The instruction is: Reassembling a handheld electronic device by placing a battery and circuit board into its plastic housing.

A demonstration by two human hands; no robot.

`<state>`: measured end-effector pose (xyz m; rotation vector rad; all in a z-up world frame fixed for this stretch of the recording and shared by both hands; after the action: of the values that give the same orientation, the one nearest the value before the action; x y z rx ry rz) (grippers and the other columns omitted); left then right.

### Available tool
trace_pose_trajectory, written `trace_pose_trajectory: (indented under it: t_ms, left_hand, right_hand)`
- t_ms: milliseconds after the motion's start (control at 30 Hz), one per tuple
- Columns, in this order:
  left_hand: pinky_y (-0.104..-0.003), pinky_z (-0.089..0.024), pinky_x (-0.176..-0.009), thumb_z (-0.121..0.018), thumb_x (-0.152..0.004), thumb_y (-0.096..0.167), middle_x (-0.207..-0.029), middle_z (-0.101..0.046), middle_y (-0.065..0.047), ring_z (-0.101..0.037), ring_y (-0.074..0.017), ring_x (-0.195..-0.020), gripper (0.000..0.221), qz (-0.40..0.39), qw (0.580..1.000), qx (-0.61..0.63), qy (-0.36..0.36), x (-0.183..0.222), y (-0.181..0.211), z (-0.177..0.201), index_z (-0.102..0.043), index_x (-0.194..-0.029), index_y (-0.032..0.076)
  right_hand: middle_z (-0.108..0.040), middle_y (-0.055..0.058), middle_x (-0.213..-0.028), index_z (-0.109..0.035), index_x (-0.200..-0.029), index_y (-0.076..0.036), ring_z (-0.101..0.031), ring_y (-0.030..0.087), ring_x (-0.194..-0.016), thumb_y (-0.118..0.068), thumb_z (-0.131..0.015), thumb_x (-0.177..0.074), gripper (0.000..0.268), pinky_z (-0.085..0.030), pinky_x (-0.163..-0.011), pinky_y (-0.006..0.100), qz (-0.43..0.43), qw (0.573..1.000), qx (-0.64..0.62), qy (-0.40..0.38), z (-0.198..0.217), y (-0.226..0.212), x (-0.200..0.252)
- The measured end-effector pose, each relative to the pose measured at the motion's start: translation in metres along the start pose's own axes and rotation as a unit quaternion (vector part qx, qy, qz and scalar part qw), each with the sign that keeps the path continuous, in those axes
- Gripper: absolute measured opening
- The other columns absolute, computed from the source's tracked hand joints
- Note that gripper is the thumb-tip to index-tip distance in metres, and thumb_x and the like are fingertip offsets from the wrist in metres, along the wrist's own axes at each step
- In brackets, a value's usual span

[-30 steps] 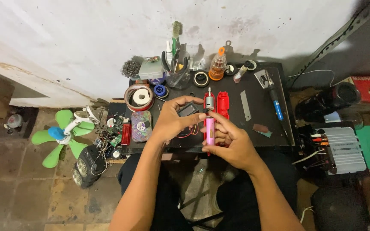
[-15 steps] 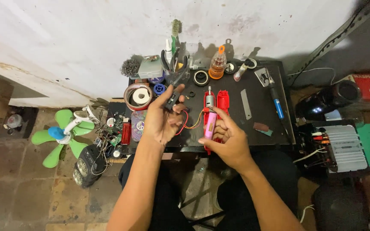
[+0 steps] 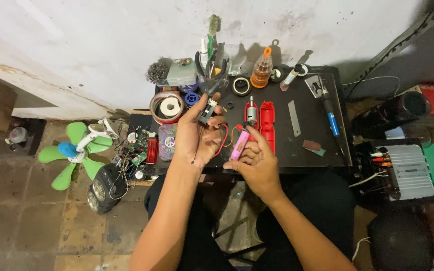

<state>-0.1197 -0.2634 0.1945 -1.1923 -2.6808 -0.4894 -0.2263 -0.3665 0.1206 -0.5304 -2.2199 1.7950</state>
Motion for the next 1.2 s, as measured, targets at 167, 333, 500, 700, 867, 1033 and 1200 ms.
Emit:
trace_pose_trajectory:
  t_ms: [167, 333, 500, 700, 867, 1033, 1200]
  left_hand:
    - [-0.010, -0.038, -0.035, -0.060, -0.103, 0.029, -0.088, -0.066, -0.005, -0.054, -0.0036, -0.063, 0.034, 0.006, 1.000, 0.006, -0.005, 0.000, -0.006, 0.000, -0.055, -0.129, 0.008]
    - [-0.011, -0.038, -0.035, -0.061, -0.103, 0.029, -0.088, -0.066, -0.004, -0.053, -0.0030, -0.062, 0.031, 0.003, 1.000, 0.002, -0.003, -0.002, -0.005, 0.002, -0.058, -0.126, 0.008]
    - [-0.012, -0.039, -0.035, -0.062, -0.102, 0.029, -0.089, -0.066, -0.004, -0.054, -0.0039, -0.062, 0.032, 0.002, 1.000, 0.005, 0.002, -0.004, -0.003, 0.006, -0.058, -0.126, 0.009]
    - [-0.012, -0.039, -0.035, -0.063, -0.102, 0.028, -0.090, -0.066, -0.005, -0.055, -0.0043, -0.063, 0.033, -0.008, 1.000, 0.017, 0.001, -0.005, 0.000, 0.010, -0.056, -0.127, 0.008]
    - [-0.012, -0.038, -0.035, -0.063, -0.102, 0.028, -0.089, -0.068, -0.005, -0.055, -0.0043, -0.062, 0.033, 0.003, 1.000, 0.020, -0.004, -0.002, 0.001, 0.007, -0.057, -0.128, 0.009]
    - [-0.011, -0.037, -0.035, -0.063, -0.102, 0.031, -0.090, -0.069, -0.006, -0.056, -0.0046, -0.062, 0.033, 0.014, 0.999, 0.021, -0.022, -0.001, 0.000, 0.004, -0.058, -0.128, 0.010]
    - [-0.012, -0.039, -0.035, -0.063, -0.103, 0.029, -0.090, -0.069, -0.006, -0.057, -0.0056, -0.062, 0.033, 0.023, 0.999, 0.039, -0.021, 0.001, -0.004, 0.001, -0.057, -0.129, 0.010]
  right_hand:
    - [-0.069, 0.019, -0.099, -0.038, -0.154, -0.002, -0.073, 0.020, -0.078, 0.006, -0.096, -0.057, 0.113, -0.065, -0.064, 0.026, 0.004, 1.000, -0.006, 0.018, -0.007, -0.014, 0.002]
    - [-0.069, 0.019, -0.100, -0.037, -0.153, -0.001, -0.073, 0.020, -0.079, 0.006, -0.096, -0.057, 0.113, -0.066, -0.066, 0.026, 0.000, 1.000, -0.008, 0.020, -0.009, -0.009, 0.003]
    - [-0.070, 0.022, -0.101, -0.039, -0.153, -0.002, -0.074, 0.024, -0.081, 0.014, -0.093, -0.053, 0.115, -0.071, -0.072, 0.038, -0.028, 0.999, -0.043, 0.017, -0.010, -0.004, 0.003]
    - [-0.070, 0.022, -0.101, -0.039, -0.153, 0.000, -0.074, 0.025, -0.085, 0.018, -0.088, -0.058, 0.108, -0.071, -0.077, 0.045, -0.067, 0.993, -0.092, 0.001, -0.011, 0.003, 0.004]
    - [-0.068, 0.026, -0.105, -0.040, -0.152, 0.000, -0.074, 0.027, -0.086, 0.017, -0.085, -0.064, 0.101, -0.070, -0.081, 0.047, -0.090, 0.989, -0.114, -0.027, -0.016, -0.004, 0.004]
    - [-0.067, 0.028, -0.106, -0.039, -0.153, 0.000, -0.075, 0.030, -0.085, 0.018, -0.082, -0.065, 0.099, -0.070, -0.080, 0.046, -0.100, 0.985, -0.135, -0.041, -0.018, -0.002, 0.003]
    - [-0.068, 0.023, -0.109, -0.038, -0.154, -0.002, -0.074, 0.028, -0.089, 0.018, -0.086, -0.060, 0.108, -0.070, -0.079, 0.048, -0.058, 0.995, -0.085, -0.019, -0.019, -0.009, 0.003]
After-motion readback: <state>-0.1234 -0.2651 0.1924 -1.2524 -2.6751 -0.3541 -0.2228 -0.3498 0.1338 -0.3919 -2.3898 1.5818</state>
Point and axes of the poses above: each hand's wrist, its own x-axis away from the middle knuckle, its own z-axis out of the back of the hand, y = z × x, the point moved 9 cm from there along -x, towards the middle knuckle
